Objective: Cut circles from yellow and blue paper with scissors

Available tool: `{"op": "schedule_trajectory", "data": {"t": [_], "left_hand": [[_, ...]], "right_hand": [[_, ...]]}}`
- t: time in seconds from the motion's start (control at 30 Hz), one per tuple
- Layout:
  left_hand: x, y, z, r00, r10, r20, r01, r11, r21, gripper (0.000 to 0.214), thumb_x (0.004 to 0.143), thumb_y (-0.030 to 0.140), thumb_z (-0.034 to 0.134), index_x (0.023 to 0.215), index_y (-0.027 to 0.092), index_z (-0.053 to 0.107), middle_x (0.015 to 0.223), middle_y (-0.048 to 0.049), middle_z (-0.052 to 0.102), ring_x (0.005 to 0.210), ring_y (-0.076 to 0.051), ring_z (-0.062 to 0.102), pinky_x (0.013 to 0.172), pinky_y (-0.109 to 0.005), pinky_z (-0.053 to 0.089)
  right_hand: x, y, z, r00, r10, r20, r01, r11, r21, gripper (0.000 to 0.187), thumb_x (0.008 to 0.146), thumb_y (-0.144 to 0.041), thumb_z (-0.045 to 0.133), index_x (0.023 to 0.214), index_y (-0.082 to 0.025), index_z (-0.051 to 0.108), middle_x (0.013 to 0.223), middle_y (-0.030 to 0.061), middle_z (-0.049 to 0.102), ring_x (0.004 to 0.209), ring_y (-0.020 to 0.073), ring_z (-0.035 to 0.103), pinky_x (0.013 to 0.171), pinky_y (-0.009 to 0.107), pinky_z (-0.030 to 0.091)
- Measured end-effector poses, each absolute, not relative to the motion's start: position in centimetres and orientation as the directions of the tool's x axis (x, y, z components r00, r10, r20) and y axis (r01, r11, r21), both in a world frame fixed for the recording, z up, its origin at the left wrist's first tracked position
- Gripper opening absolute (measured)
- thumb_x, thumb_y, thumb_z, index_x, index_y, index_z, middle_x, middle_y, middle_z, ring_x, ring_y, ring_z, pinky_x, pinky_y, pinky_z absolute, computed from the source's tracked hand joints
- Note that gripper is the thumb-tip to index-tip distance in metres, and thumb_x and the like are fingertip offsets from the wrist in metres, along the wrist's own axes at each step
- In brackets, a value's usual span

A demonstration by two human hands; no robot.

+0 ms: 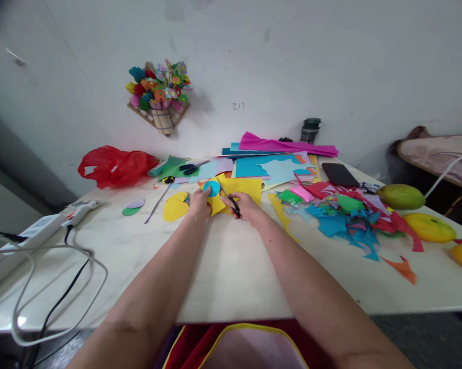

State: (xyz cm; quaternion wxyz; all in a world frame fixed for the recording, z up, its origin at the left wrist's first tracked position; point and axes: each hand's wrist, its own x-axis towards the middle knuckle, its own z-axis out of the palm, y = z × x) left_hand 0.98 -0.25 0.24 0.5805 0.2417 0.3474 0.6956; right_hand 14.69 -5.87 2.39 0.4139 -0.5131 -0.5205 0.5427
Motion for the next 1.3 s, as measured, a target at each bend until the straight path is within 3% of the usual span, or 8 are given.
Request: {"op": "schedule_trajectory", "data": {"t": [0.2, 0.37, 0.5, 0.67, 1.1, 1.3], "left_hand": [[1.12, -0.47, 0.14, -0.167, 0.985, -0.035, -0.637, -0.081, 0.767, 0.023, 0.062, 0.019, 0.082, 0.07, 0.016, 0.059, 0.062, -0.0024, 0.066, 0.079, -0.025, 0.072, 0.08, -0.04, 0.057], [1.32, -0.75, 0.4, -0.158, 0.986, -0.043, -0.627, -0.067, 0.776, 0.023, 0.065, 0.016, 0.08, 0.067, 0.016, 0.058, 0.06, -0.0021, 0.064, 0.079, -0.024, 0.072, 0.079, -0.039, 0.057], [1.47, -0.88, 0.57, -0.154, 0.986, -0.057, -0.626, -0.053, 0.778, 0.025, 0.064, 0.016, 0.082, 0.067, 0.016, 0.057, 0.06, -0.002, 0.064, 0.08, -0.025, 0.073, 0.08, -0.04, 0.057], [1.42, -0.74, 0.43, -0.136, 0.99, -0.046, -0.622, -0.049, 0.781, 0.022, 0.065, 0.017, 0.081, 0.069, 0.016, 0.06, 0.061, -0.0026, 0.065, 0.081, -0.025, 0.073, 0.081, -0.039, 0.057], [1.11, -0.53, 0.39, -0.136, 0.989, -0.061, -0.642, -0.041, 0.765, 0.027, 0.063, 0.014, 0.082, 0.067, 0.017, 0.055, 0.058, -0.0006, 0.062, 0.078, -0.024, 0.073, 0.079, -0.039, 0.059], [0.77, -0.54, 0.53, -0.106, 0.991, -0.079, -0.635, -0.006, 0.772, 0.026, 0.063, 0.013, 0.082, 0.069, 0.016, 0.057, 0.063, -0.0039, 0.066, 0.082, -0.026, 0.073, 0.082, -0.041, 0.058]], "right_hand": [[14.86, -5.61, 2.23, -0.122, 0.985, -0.126, 0.072, -0.118, -0.99, 0.023, 0.088, -0.036, 0.069, 0.092, -0.017, 0.058, 0.049, -0.0056, 0.054, 0.036, 0.0054, 0.044, 0.033, 0.013, 0.029], [15.02, -5.24, 1.85, -0.118, 0.985, -0.125, 0.059, -0.119, -0.991, 0.023, 0.087, -0.037, 0.07, 0.089, -0.018, 0.057, 0.049, -0.0055, 0.054, 0.035, 0.006, 0.044, 0.031, 0.014, 0.027], [14.9, -5.32, 2.0, -0.088, 0.988, -0.129, 0.024, -0.128, -0.992, 0.023, 0.085, -0.035, 0.072, 0.087, -0.018, 0.057, 0.049, -0.0062, 0.052, 0.036, 0.0061, 0.044, 0.035, 0.015, 0.035], [14.87, -5.39, 2.15, -0.085, 0.989, -0.121, 0.046, -0.117, -0.992, 0.024, 0.084, -0.036, 0.073, 0.088, -0.018, 0.056, 0.047, -0.0062, 0.052, 0.035, 0.0065, 0.042, 0.032, 0.015, 0.03], [14.78, -5.09, 1.99, -0.067, 0.993, -0.101, 0.029, -0.099, -0.995, 0.022, 0.081, -0.032, 0.072, 0.089, -0.019, 0.056, 0.042, -0.0081, 0.048, 0.033, 0.0079, 0.04, 0.034, 0.018, 0.031], [14.82, -4.99, 1.87, -0.064, 0.994, -0.087, 0.042, -0.084, -0.996, 0.025, 0.078, -0.032, 0.074, 0.088, -0.019, 0.055, 0.042, -0.0087, 0.048, 0.033, 0.0081, 0.039, 0.034, 0.019, 0.03]]}}
